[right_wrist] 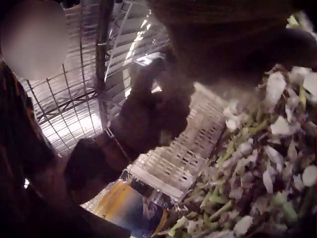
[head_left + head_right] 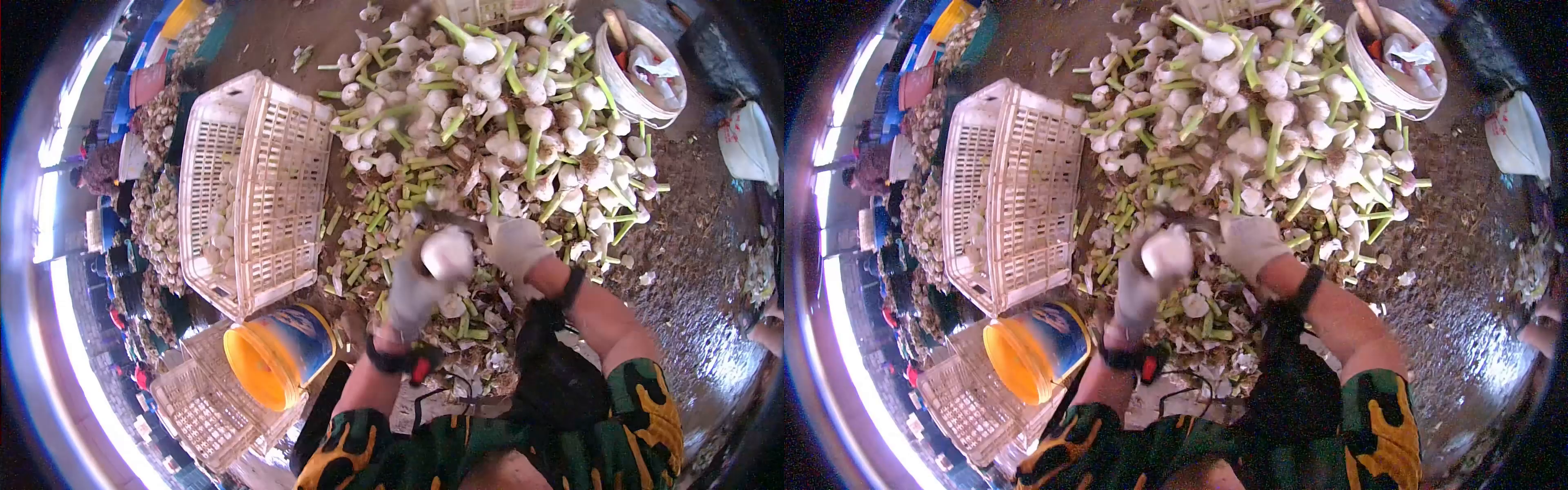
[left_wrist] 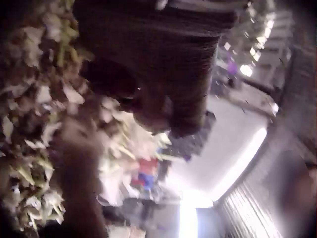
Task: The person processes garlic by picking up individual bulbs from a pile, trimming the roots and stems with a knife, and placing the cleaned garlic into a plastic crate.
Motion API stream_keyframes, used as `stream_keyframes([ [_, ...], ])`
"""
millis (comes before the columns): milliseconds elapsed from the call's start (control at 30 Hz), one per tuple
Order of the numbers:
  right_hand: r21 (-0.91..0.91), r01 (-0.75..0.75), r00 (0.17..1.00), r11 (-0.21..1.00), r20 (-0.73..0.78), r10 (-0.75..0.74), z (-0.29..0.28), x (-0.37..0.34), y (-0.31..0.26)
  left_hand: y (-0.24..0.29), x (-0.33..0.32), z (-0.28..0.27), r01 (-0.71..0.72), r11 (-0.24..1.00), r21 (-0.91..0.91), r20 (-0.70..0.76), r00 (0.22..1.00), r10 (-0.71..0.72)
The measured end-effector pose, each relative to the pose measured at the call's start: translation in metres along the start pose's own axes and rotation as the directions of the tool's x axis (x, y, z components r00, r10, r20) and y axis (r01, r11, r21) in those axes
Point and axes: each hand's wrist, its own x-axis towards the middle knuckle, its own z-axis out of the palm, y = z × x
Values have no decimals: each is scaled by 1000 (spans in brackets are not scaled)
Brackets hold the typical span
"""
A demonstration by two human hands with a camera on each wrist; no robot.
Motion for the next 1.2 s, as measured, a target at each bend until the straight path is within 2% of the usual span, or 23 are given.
stream_keyframes([
  [33, -82, 2, 991, 997, 133, 9, 33, 15, 26, 14, -8, 3, -71, 982, 174, 74, 995, 59],
  [67, -104, 53, 997, 993, 62, -47, 39, 7, 18, 32, -7, 3, -94, 982, 163, 167, 984, 67],
  [133, 125, 91, 995, 988, -56, -85, 24, -12, 13, 27, 2, 3, -114, 976, 187, 197, 977, 77],
  [167, 393, 97, 991, 915, -119, -54, 2, -13, 9, 29, 0, 4, 45, 992, 118, 141, 988, -62],
  [233, 968, 44, 997, 248, -25, -77, -12, -15, 9, 19, 3, -1, -191, 905, 380, 93, 981, 168],
  [267, 997, -59, 998, 41, 61, -35, -38, -30, -6, 20, 3, 2, -247, 775, 582, 81, 966, 246],
  [333, 996, 89, 996, 20, -89, -1, -44, -37, -17, 23, 5, 11, -269, 384, 883, 108, 913, 393],
  [367, 987, 163, 987, 3, -163, 19, -46, -38, -21, 23, 6, 15, -226, 403, 887, 63, 924, 378],
  [433, 956, 204, 977, 210, -212, 16, -49, -38, -24, 20, 2, 24, -121, 442, 889, -35, 944, 329],
  [467, 921, 230, 970, 315, -242, 1, -43, -35, -23, 11, 7, 23, -42, 575, 817, -160, 942, 296],
  [533, 810, 331, 922, 484, -386, 16, -46, -33, -24, -4, 15, 4, 139, 988, 74, -282, 953, -113],
  [600, 849, 230, 951, 475, -300, 76, -39, -33, -19, -12, 18, -7, 186, 794, -579, -223, 901, -373],
  [667, 850, 221, 941, 479, -314, 123, -21, -33, -22, -23, 15, -10, 142, 685, -714, -166, 917, -364],
  [767, 560, 64, 989, 826, -143, 21, 16, -2, -12, -24, 13, -9, -13, 584, -812, -214, 936, -278],
  [800, 693, -122, 992, 711, 69, 102, 45, 11, 3, -23, 19, -24, -103, 567, -817, -247, 952, -183],
  [833, 794, -73, 981, 603, -51, 186, 44, 7, 1, -14, 27, -53, -211, 776, -594, -373, 927, -33],
  [867, 867, -85, 979, 491, -19, 203, 24, 0, -4, -1, 26, -82, -327, 890, -318, -617, 784, 67],
  [933, 930, -67, 978, 362, -11, 209, 21, 1, 5, 15, 28, -136, -379, 818, -434, -555, 827, 89],
  [1033, 972, -1, 977, 233, -48, 206, 6, 10, -1, 9, 55, -154, -353, 898, -262, -560, 813, 157],
  [1100, 943, -116, 974, 313, 46, 224, -11, 12, -3, -53, 93, -144, 16, 979, 202, -420, 905, 72],
  [1133, 920, -169, 968, 354, 86, 237, -18, 15, -4, -81, 118, -141, 68, 723, 687, -261, 952, 158],
  [1167, 902, -141, 970, 409, 42, 241, -15, 18, 1, -110, 139, -140, 44, 249, 968, -82, 986, 142],
  [1200, 878, -117, 969, 464, -2, 248, -10, 24, 11, -149, 158, -143, 36, -1, 999, -35, 993, 109],
])
